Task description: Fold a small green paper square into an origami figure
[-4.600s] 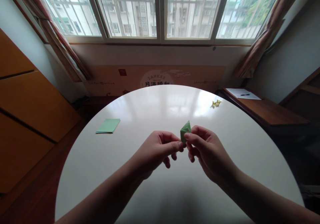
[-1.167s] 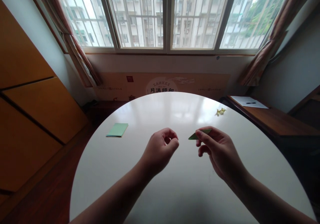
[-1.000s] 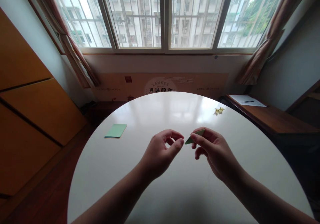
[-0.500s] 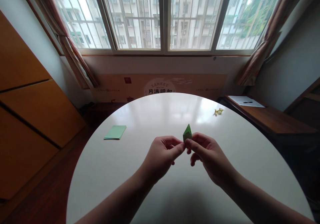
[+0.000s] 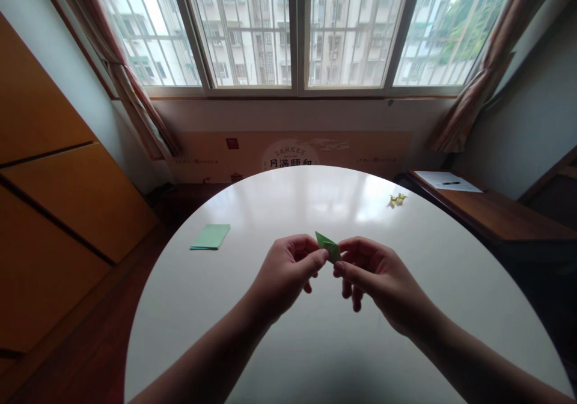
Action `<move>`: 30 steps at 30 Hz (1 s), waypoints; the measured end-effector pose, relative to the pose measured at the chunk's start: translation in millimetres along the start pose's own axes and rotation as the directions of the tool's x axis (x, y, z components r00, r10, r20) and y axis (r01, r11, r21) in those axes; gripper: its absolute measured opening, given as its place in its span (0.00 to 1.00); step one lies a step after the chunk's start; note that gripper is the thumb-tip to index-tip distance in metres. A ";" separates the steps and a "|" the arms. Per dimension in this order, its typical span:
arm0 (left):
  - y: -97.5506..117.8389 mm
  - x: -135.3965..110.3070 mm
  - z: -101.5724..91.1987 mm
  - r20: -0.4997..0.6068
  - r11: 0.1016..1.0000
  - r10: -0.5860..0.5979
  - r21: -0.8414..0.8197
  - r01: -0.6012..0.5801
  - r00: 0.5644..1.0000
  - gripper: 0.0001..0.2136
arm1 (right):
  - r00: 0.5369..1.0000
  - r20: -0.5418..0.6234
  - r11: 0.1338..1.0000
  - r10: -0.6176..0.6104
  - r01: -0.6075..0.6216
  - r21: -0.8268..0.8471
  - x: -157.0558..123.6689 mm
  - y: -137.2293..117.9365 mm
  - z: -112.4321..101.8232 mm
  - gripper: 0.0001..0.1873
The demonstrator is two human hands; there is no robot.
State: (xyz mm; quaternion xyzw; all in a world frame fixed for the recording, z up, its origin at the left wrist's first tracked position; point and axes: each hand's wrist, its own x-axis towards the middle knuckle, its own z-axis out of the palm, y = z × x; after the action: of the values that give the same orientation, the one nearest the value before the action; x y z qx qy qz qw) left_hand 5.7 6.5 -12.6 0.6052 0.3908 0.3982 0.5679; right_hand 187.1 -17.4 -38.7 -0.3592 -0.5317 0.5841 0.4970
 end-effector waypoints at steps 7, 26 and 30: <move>2.1 -0.6 1.3 0.020 0.993 -0.081 -0.086 0.082 0.997 0.08 | 0.979 -0.146 0.989 -0.145 0.144 -0.018 -1.0 1.7 -0.7 0.16; 2.8 -1.3 0.7 0.054 0.997 -0.067 -0.028 0.069 0.996 0.11 | 0.974 -0.165 0.987 -0.156 0.148 -0.059 -3.2 0.9 0.2 0.08; 2.2 -2.4 0.9 0.031 0.996 -0.033 0.090 0.030 0.999 0.11 | 0.967 -0.197 0.986 -0.163 0.150 -0.078 -3.0 -0.1 4.0 0.08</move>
State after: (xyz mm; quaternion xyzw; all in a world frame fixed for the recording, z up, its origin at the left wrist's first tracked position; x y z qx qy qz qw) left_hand 5.7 3.8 -10.5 0.6302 0.4083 0.3614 0.5527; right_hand 184.1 -21.4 -38.3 -0.3893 -0.5229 0.4864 0.5818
